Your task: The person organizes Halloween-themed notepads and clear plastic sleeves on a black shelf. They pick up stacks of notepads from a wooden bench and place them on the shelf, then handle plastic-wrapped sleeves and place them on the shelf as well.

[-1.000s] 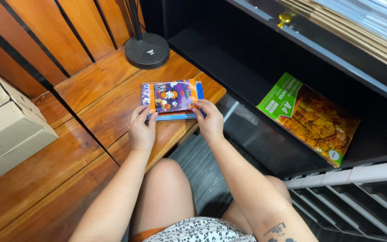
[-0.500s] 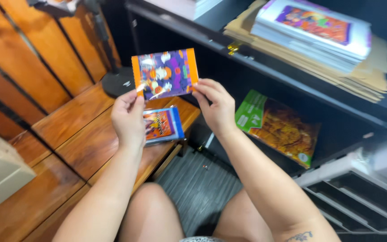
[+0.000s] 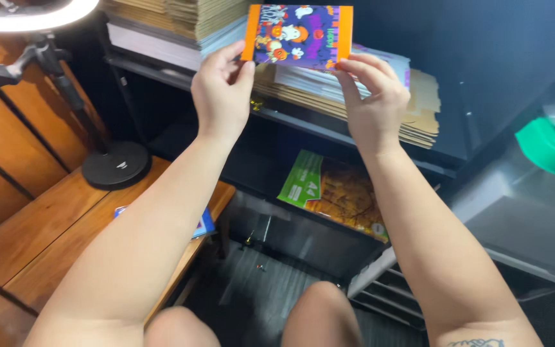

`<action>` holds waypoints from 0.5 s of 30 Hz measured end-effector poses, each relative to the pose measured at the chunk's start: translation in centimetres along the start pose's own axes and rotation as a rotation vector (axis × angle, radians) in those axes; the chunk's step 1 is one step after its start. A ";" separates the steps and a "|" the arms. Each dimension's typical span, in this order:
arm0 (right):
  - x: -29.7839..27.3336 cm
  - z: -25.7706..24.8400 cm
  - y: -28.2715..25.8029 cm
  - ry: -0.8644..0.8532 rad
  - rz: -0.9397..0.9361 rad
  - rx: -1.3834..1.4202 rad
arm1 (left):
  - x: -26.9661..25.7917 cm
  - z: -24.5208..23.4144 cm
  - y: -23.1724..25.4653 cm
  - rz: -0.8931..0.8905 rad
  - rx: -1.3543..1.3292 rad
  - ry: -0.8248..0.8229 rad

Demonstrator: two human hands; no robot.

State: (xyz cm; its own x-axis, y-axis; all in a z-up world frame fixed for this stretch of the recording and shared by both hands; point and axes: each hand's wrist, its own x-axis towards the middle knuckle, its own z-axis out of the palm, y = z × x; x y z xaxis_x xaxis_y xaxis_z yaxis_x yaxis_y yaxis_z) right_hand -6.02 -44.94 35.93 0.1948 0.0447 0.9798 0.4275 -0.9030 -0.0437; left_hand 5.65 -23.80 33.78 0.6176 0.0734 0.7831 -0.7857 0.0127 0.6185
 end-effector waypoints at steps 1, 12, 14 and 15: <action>0.0 -0.6 0.9 0.004 -0.006 -0.009 | 0.4 1.4 -0.1 0.005 -0.010 -0.001; -0.3 -4.0 8.5 -0.021 0.325 -0.015 | 2.3 10.8 0.4 -0.195 0.116 -0.210; -0.7 -4.0 9.5 -0.028 0.334 -0.051 | 2.5 11.4 0.4 -0.214 0.139 -0.222; -0.8 -3.9 10.0 -0.035 0.345 -0.087 | 2.7 11.7 0.4 -0.236 0.164 -0.234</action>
State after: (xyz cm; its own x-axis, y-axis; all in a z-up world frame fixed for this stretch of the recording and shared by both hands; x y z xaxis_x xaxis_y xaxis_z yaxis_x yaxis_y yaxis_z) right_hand -5.34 -55.65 35.44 0.3456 -0.2553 0.9030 0.2547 -0.9006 -0.3521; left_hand 7.41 -35.23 36.86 0.7872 -0.1430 0.5999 -0.6166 -0.1590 0.7711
